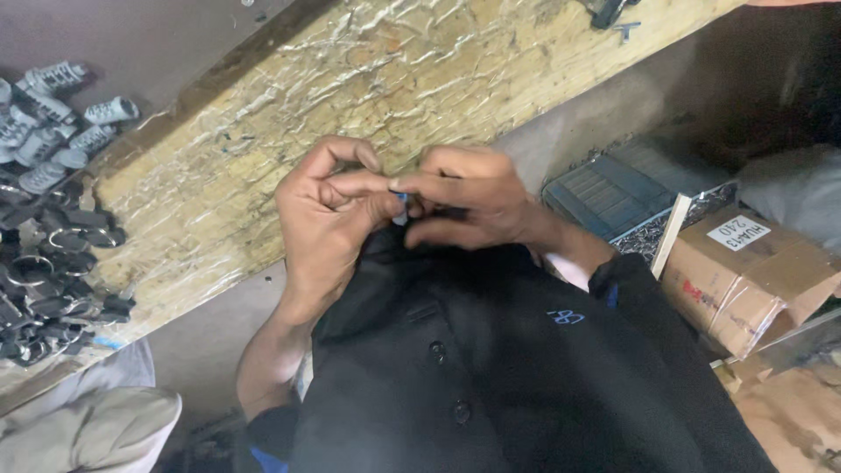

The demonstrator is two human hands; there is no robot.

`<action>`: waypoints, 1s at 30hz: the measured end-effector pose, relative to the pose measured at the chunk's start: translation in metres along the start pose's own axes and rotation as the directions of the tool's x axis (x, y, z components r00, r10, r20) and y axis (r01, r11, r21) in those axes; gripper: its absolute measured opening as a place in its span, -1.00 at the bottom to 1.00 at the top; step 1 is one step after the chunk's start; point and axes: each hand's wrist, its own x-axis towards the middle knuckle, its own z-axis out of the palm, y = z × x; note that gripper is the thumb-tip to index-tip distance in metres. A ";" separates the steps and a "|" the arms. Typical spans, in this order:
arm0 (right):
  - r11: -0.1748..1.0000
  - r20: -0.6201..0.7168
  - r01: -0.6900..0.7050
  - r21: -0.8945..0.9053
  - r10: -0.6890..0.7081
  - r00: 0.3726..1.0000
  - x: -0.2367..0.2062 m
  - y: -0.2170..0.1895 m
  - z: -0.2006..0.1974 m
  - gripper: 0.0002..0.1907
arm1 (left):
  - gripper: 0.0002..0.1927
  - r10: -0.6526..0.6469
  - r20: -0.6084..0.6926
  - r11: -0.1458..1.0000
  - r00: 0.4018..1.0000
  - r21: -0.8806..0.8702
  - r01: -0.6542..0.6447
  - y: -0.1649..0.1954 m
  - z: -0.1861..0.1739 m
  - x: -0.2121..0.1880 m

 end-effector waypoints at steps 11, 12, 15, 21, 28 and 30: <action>0.813 -0.088 0.173 -0.556 -0.265 0.960 0.014 0.009 -0.002 -0.70 | -0.85 0.321 -0.101 0.929 0.942 0.225 -0.293 -0.021 0.024 0.016; 0.847 -0.072 0.097 -0.523 -0.157 0.985 0.023 0.005 -0.011 -0.75 | -0.85 0.426 -0.133 0.870 0.895 0.330 -0.365 -0.021 0.022 0.018; 0.934 -0.336 -0.055 -0.353 -0.071 0.939 0.051 -0.004 -0.050 -0.97 | -0.81 0.634 0.015 0.597 0.774 0.626 -0.501 -0.014 0.009 0.025; 0.601 -0.382 -0.325 -0.730 0.035 0.924 0.083 -0.003 -0.073 -0.69 | -0.79 0.637 -0.052 0.606 0.769 0.652 -0.457 -0.006 -0.012 0.031; 0.950 -0.547 -0.237 -0.202 0.091 0.832 0.063 -0.029 -0.035 -0.73 | -0.73 0.603 -0.100 0.745 0.791 0.425 -0.514 -0.005 -0.018 0.026; 0.952 -0.564 -0.095 0.291 0.251 0.787 0.059 -0.032 -0.025 -0.76 | -0.71 0.583 -0.043 0.773 0.811 0.337 -0.538 -0.003 -0.018 0.023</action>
